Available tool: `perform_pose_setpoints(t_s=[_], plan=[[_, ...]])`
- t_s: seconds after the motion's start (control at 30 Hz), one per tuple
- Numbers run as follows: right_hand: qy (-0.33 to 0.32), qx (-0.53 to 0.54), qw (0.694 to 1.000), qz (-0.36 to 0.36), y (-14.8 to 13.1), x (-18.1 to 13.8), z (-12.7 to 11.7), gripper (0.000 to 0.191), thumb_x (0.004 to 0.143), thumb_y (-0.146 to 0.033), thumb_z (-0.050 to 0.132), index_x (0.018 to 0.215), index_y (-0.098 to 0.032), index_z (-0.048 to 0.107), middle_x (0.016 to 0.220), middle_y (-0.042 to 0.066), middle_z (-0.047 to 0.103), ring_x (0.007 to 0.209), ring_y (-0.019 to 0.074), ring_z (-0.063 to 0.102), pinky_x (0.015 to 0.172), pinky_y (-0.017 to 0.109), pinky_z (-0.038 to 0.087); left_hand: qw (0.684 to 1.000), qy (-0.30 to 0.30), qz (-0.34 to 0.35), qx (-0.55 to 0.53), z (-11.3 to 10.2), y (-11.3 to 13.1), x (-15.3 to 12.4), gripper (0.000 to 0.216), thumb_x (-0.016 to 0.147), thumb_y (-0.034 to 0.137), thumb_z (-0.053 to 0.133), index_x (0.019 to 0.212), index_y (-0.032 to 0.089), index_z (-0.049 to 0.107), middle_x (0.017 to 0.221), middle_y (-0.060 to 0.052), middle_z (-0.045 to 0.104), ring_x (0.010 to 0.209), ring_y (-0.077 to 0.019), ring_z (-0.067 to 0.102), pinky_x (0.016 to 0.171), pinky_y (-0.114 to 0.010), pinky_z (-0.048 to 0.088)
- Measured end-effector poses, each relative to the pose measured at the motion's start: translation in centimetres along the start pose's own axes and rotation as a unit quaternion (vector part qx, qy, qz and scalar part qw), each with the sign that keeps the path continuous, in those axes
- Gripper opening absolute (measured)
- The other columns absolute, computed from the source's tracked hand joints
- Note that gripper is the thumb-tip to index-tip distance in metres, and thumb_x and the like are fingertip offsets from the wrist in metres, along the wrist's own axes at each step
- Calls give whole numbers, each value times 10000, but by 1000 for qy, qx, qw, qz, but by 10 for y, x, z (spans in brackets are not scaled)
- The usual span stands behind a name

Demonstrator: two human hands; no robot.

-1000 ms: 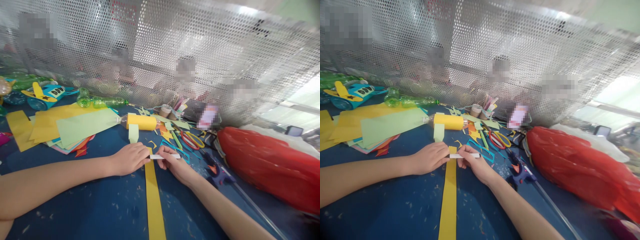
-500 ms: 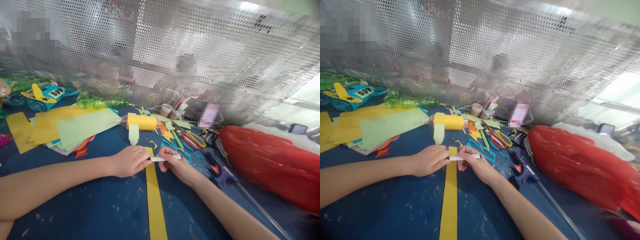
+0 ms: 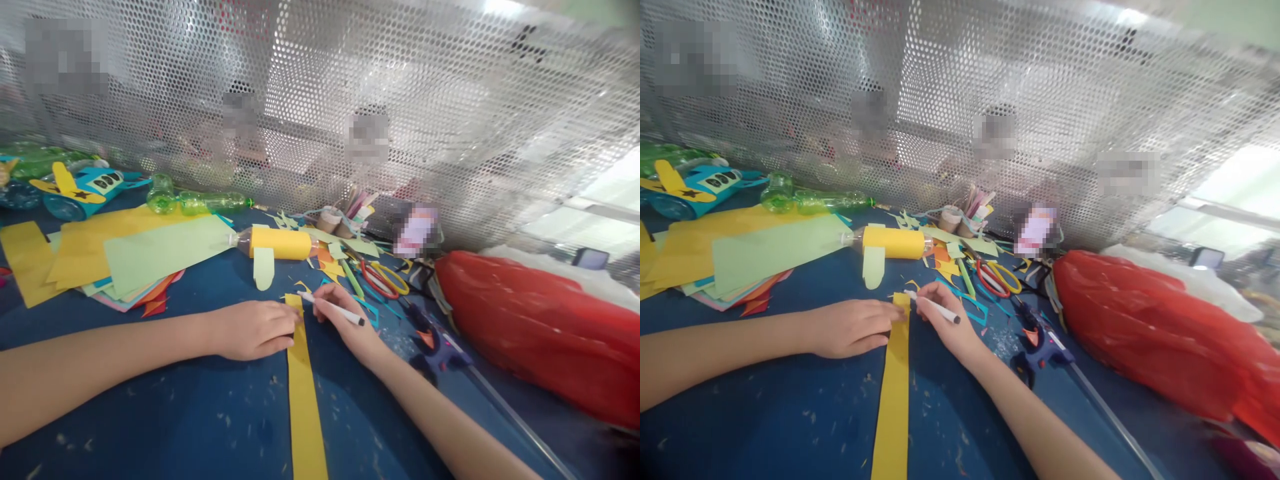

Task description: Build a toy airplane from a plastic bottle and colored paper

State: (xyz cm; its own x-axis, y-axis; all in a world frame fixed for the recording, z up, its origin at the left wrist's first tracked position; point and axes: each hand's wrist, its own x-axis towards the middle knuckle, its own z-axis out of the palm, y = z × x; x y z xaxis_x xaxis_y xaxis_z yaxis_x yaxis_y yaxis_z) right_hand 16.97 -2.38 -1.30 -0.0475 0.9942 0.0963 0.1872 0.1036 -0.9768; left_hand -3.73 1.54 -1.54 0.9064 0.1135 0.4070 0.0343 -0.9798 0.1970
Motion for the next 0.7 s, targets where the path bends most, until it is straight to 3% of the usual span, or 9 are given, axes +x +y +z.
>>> perform_pose_setpoints(t_s=[0.37,0.7], plan=[[16,-58,998,-29,7,-1,0,239,802,-361,565,680,-227,409,530,-70,437,490,106,369,494,246,286,999,-6,23,44,2,2,0,287,929,252,345,895,90,580,1005,-168,649,983,-233,593,895,-320,460],[-6,-48,999,-25,6,-1,1,255,794,-380,573,675,-230,406,519,-66,457,486,109,372,496,250,291,999,-12,15,37,3,0,0,270,928,258,351,886,100,566,997,-165,648,959,-235,599,854,-327,475]])
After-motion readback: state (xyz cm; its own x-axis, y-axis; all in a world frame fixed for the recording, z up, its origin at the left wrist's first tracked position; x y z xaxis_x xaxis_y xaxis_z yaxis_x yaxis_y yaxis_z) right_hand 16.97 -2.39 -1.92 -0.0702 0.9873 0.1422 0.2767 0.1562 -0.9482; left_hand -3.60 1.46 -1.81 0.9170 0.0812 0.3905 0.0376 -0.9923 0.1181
